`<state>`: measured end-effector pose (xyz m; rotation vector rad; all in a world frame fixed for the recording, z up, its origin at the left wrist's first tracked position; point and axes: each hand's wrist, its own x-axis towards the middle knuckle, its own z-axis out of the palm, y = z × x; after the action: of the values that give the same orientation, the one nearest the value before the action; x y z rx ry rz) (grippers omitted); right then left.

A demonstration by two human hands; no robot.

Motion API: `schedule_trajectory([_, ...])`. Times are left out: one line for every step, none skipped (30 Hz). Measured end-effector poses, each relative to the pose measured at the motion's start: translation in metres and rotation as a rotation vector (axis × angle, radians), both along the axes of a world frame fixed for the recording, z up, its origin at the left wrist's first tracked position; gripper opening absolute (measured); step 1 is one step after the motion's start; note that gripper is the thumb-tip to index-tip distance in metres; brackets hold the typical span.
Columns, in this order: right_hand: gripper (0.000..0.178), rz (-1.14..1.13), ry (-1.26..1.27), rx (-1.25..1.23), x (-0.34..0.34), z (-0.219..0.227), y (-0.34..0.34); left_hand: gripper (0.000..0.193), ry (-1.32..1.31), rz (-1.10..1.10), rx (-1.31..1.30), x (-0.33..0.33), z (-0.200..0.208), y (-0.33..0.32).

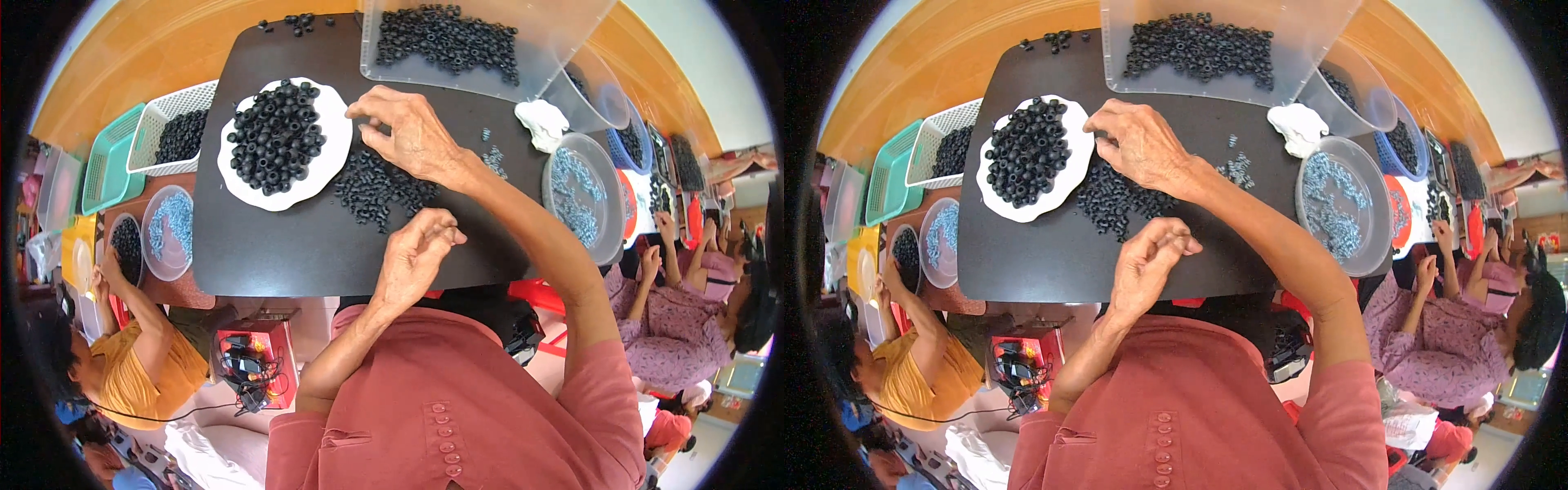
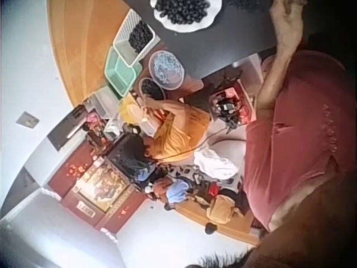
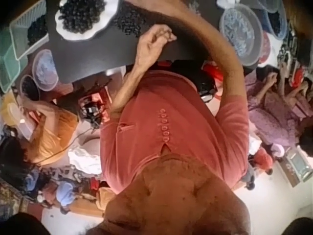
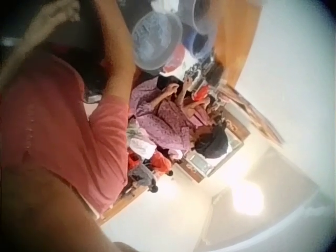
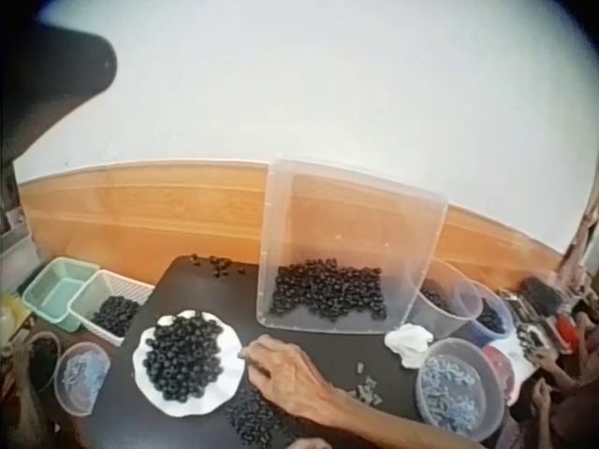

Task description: The person sorts small black plastic components and blue beads by hand on a table.

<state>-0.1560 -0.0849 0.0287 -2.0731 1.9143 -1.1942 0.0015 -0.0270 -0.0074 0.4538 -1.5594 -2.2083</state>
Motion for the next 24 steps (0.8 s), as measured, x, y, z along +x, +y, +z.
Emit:
schedule_trajectory([0.021,0.013,-0.015,-0.001,0.002,0.002,-0.003,0.013,0.002,-0.019,0.007,0.000,0.002,0.000])
schedule_trajectory([0.021,0.025,-0.029,-0.002,0.004,0.003,-0.007,0.013,-0.006,-0.034,-0.020,0.001,0.004,-0.002])
schedule_trajectory([0.021,0.032,-0.028,-0.001,0.005,0.003,-0.011,0.013,-0.005,-0.027,-0.020,0.001,0.005,-0.002])
schedule_trajectory([0.022,0.069,0.034,-0.034,0.006,0.002,-0.015,0.014,-0.004,-0.030,-0.016,0.001,0.005,-0.002])
schedule_trajectory([0.022,0.104,0.095,-0.066,0.008,0.002,-0.019,0.014,-0.003,-0.034,-0.011,0.000,0.006,-0.002])
schedule_trajectory([0.022,0.112,0.108,-0.053,0.010,0.001,-0.023,0.014,0.013,-0.026,-0.017,0.000,0.004,-0.001])
schedule_trajectory([0.022,0.117,0.108,-0.053,0.014,0.001,-0.027,0.014,0.014,-0.020,-0.016,0.000,0.003,0.000])
schedule_trajectory([0.022,0.096,0.162,-0.004,0.017,0.002,-0.029,0.014,0.016,-0.016,-0.016,0.000,0.003,0.000])
schedule_trajectory([0.023,0.074,0.217,0.045,0.020,0.002,-0.032,0.014,0.019,-0.013,-0.015,0.000,0.003,0.000])
schedule_trajectory([0.024,0.062,0.215,0.086,0.023,0.001,-0.035,0.014,0.020,-0.009,-0.015,0.000,0.004,-0.001])
schedule_trajectory([0.024,0.065,0.217,0.086,0.025,0.001,-0.036,0.015,0.005,-0.014,-0.034,0.001,0.006,-0.001])
schedule_trajectory([0.024,0.043,0.253,0.136,0.028,0.001,-0.037,0.015,-0.010,-0.020,-0.052,0.001,0.008,-0.002])
schedule_trajectory([0.024,0.020,0.290,0.186,0.029,0.002,-0.037,0.015,-0.008,-0.019,-0.052,0.001,0.008,-0.002])
schedule_trajectory([0.024,0.021,0.291,0.186,0.029,0.002,-0.038,0.016,-0.002,-0.018,-0.052,0.001,0.009,-0.002])
schedule_trajectory([0.023,0.034,0.281,0.221,0.029,0.002,-0.038,0.016,0.003,-0.017,-0.052,0.000,0.009,-0.002])
schedule_trajectory([0.022,0.047,0.271,0.255,0.029,0.003,-0.039,0.016,0.004,-0.017,-0.052,0.000,0.009,-0.001])
schedule_trajectory([0.022,0.047,0.271,0.255,0.030,0.003,-0.040,0.017,0.013,-0.010,-0.041,0.000,0.008,-0.001])
schedule_trajectory([0.021,0.056,0.282,0.284,0.031,0.004,-0.041,0.017,0.021,-0.004,-0.030,0.000,0.008,-0.001])
schedule_trajectory([0.019,0.064,0.293,0.312,0.031,0.005,-0.042,0.017,0.023,-0.006,-0.031,0.000,0.008,-0.001])
schedule_trajectory([0.019,0.062,0.294,0.311,0.030,0.004,-0.041,0.016,0.009,-0.011,-0.026,0.000,0.008,-0.002])
schedule_trajectory([0.018,0.064,0.291,0.265,0.029,0.002,-0.040,0.016,-0.004,-0.018,-0.022,0.000,0.009,-0.002])
schedule_trajectory([0.016,0.069,0.288,0.217,0.029,0.003,-0.040,0.016,-0.003,-0.017,-0.023,0.000,0.008,-0.002])
schedule_trajectory([0.016,0.069,0.289,0.215,0.027,0.004,-0.038,0.016,0.006,-0.013,-0.003,-0.001,0.005,-0.002])
schedule_trajectory([0.017,0.075,0.200,0.173,0.025,0.005,-0.032,0.016,0.016,-0.010,0.016,-0.002,0.003,-0.001])
